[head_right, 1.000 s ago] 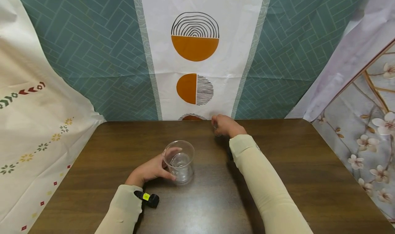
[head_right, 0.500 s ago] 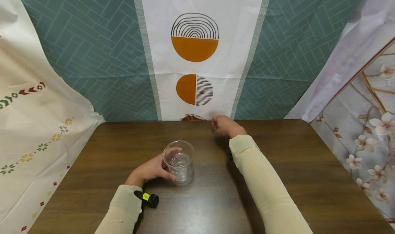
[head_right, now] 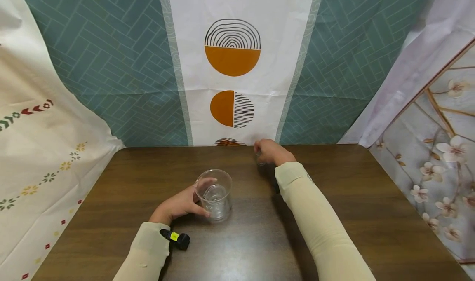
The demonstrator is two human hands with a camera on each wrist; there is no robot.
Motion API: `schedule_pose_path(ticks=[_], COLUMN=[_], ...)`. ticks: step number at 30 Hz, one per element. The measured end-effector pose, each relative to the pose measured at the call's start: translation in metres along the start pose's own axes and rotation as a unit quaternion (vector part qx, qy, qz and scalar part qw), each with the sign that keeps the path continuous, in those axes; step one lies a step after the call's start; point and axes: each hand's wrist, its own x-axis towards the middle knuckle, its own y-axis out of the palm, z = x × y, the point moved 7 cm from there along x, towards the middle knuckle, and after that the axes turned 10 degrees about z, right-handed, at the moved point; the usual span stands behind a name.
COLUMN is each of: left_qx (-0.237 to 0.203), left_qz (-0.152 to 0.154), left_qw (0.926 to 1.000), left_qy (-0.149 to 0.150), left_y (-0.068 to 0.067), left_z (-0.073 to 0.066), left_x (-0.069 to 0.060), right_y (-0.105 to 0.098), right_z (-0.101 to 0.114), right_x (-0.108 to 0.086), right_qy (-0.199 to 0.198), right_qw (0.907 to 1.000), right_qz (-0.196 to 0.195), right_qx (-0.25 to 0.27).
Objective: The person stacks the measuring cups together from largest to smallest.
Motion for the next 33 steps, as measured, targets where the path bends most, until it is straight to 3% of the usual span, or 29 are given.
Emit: schedule_pose_path(ticks=[14, 33], left_qx=[0.004, -0.004], left_qz=[-0.002, 0.003], left_qw=[1.0000, 1.0000], left_qy=[-0.008, 0.002], left_y=[0.000, 0.000], left_z=[0.000, 0.000], left_x=[-0.002, 0.000], right_y=[-0.004, -0.015], right_z=[0.001, 0.014], right_x=[-0.008, -0.022], right_qy=[0.002, 0.006], right_qw=[0.9999, 0.9992], right_qz=[0.012, 0.018], right_qx=[-0.010, -0.035])
